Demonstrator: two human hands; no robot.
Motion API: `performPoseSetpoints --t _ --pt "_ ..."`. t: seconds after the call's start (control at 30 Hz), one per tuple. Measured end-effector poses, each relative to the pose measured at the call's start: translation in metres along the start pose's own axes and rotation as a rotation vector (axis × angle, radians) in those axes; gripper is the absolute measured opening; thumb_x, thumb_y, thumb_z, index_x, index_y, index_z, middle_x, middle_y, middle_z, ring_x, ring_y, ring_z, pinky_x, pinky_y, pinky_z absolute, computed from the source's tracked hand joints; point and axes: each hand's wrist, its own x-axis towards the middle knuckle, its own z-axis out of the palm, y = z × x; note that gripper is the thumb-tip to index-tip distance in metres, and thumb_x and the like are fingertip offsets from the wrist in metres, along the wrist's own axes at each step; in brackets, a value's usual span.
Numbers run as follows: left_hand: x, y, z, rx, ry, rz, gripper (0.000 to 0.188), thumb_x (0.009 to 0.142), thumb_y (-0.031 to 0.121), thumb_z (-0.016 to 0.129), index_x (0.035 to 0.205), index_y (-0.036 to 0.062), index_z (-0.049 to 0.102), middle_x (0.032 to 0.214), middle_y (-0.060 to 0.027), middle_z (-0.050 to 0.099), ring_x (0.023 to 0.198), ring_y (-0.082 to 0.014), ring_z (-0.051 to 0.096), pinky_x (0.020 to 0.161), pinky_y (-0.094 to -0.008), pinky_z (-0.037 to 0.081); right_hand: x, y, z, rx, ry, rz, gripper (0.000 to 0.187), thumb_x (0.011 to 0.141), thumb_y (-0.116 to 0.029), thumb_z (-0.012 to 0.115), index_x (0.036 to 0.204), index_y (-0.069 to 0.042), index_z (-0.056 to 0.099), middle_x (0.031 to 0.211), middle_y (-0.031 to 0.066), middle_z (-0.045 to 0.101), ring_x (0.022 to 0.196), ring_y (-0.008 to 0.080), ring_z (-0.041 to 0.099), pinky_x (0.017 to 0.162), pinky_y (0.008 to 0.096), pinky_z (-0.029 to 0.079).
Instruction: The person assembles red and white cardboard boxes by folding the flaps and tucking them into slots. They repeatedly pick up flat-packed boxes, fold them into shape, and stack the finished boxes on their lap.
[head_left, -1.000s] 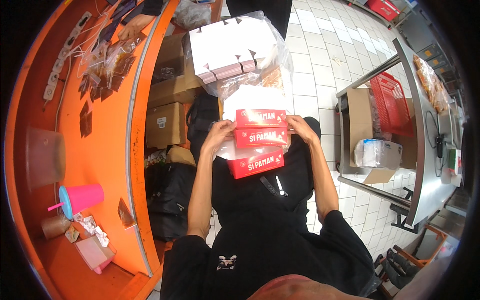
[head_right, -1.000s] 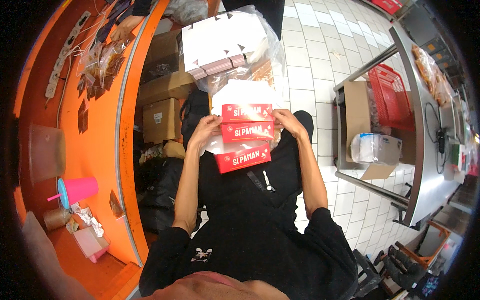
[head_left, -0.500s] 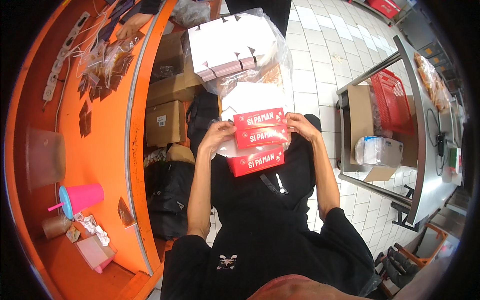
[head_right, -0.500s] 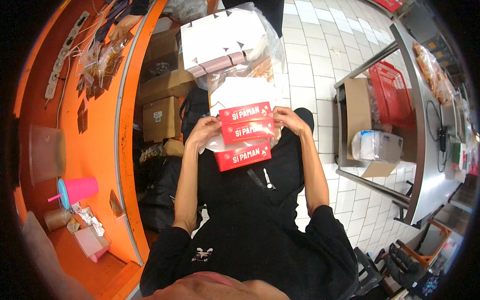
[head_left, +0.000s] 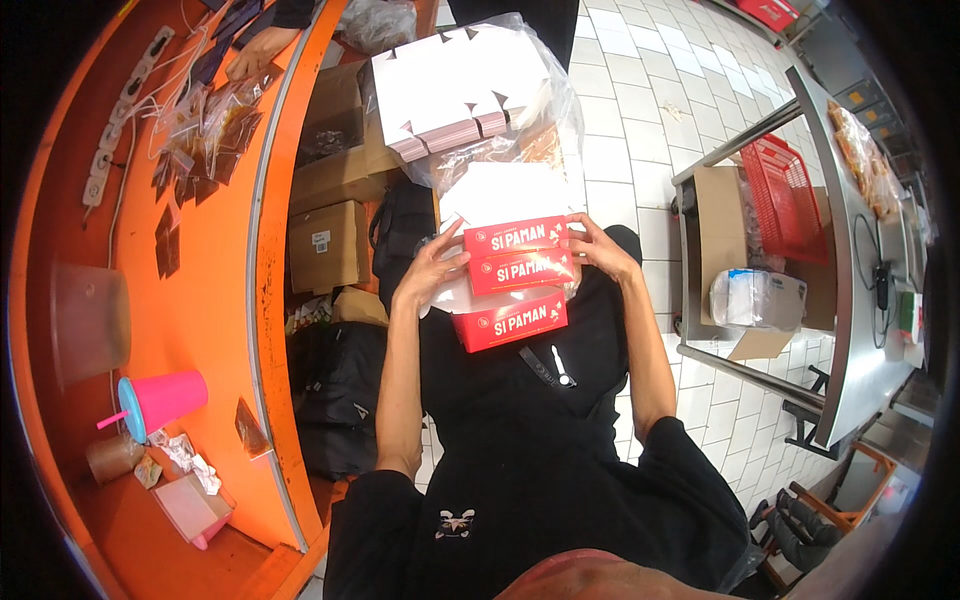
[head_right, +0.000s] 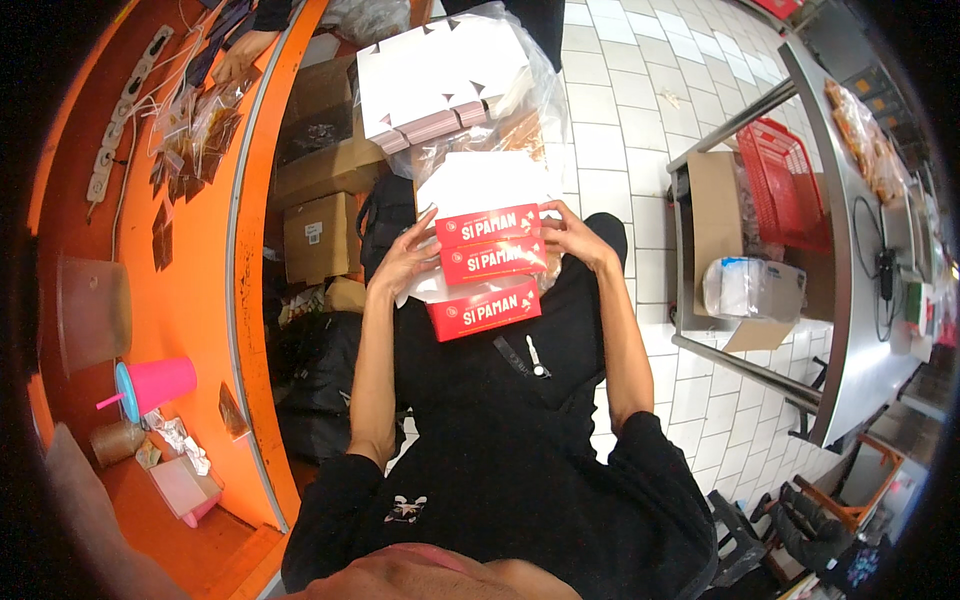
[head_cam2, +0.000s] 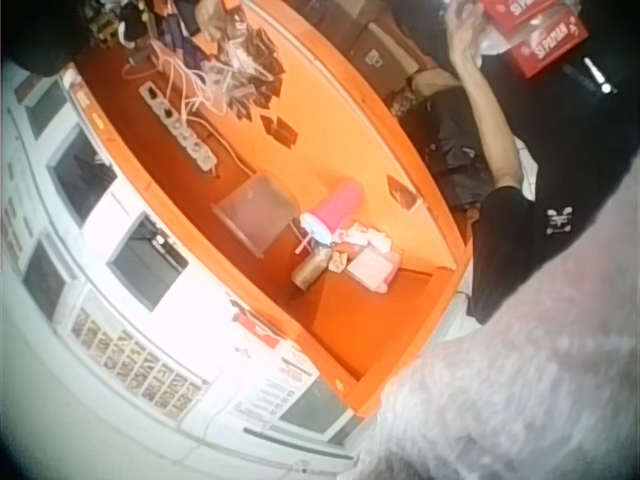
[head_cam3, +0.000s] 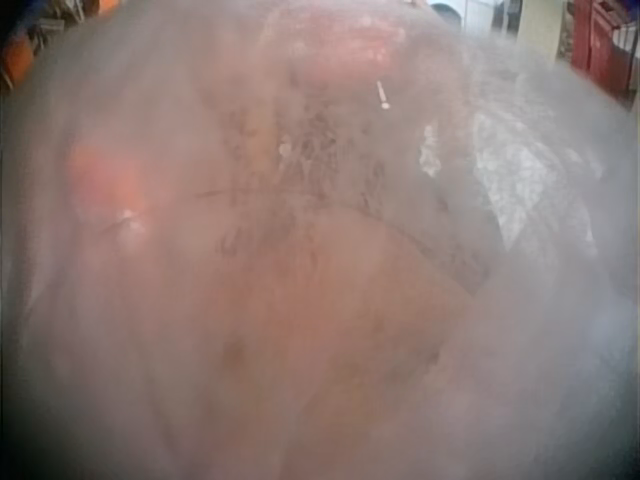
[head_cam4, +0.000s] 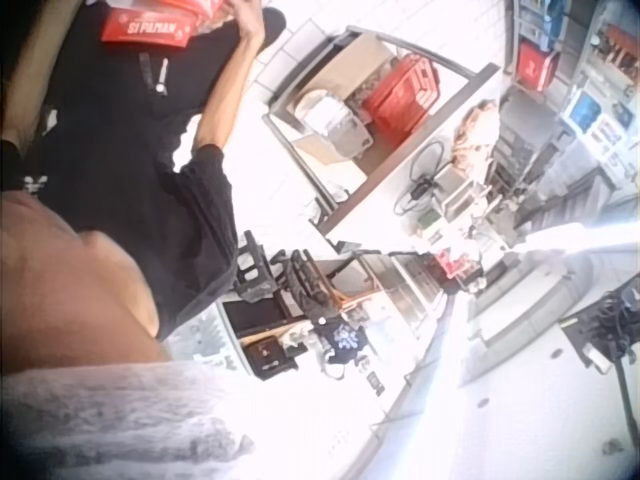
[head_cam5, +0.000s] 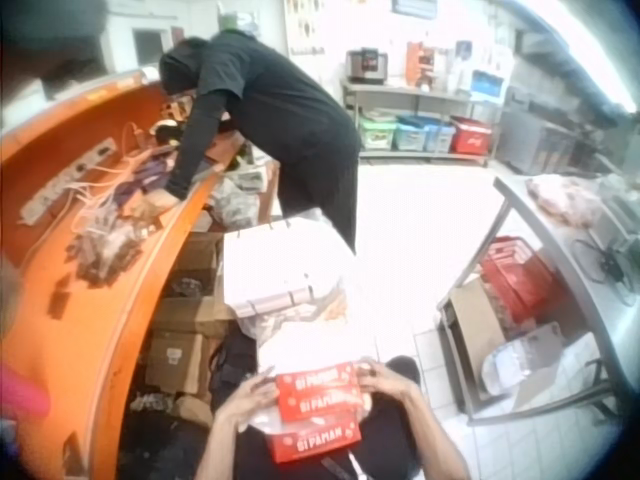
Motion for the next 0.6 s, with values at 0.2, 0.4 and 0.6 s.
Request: performPoseSetpoints --t 0.2,0.4,0.6 --pt "0.021 -0.043 -0.002 0.286 0.096 0.454 0.063 0.096 0.032 0.064 0.151 0.0063 0.048 0.152 -0.0142 0.048 0.138 -0.0256 0.047 0.115 -0.0376 0.034 0.015 0.030 0.022 -0.207 0.267 -0.432 0.062 0.093 -0.007 0.064 0.151 -0.014 0.044 0.142 0.0158 0.056 0.116 0.0211 0.060 0.098 0.0361 0.050" --pt "0.034 -0.048 0.034 0.175 0.192 0.655 0.046 0.107 0.035 0.040 0.136 0.0007 0.050 0.143 -0.0141 0.051 0.136 -0.0226 0.044 0.114 -0.0355 0.032 0.034 0.044 0.054 0.135 0.205 -0.544 0.033 0.107 -0.029 0.050 0.126 -0.003 0.055 0.143 0.0119 0.056 0.123 0.0155 0.054 0.105 0.0295 0.044" --pt "0.055 -0.059 0.029 -0.013 0.155 0.603 0.034 0.112 0.033 0.034 0.120 0.0039 0.050 0.119 -0.0088 0.053 0.116 -0.0169 0.049 0.106 -0.0312 0.037 0.055 0.059 0.049 0.411 0.237 -0.458 0.020 0.106 -0.023 0.053 0.113 -0.005 0.060 0.107 0.0034 0.065 0.094 0.0071 0.059 0.085 0.0230 0.049"
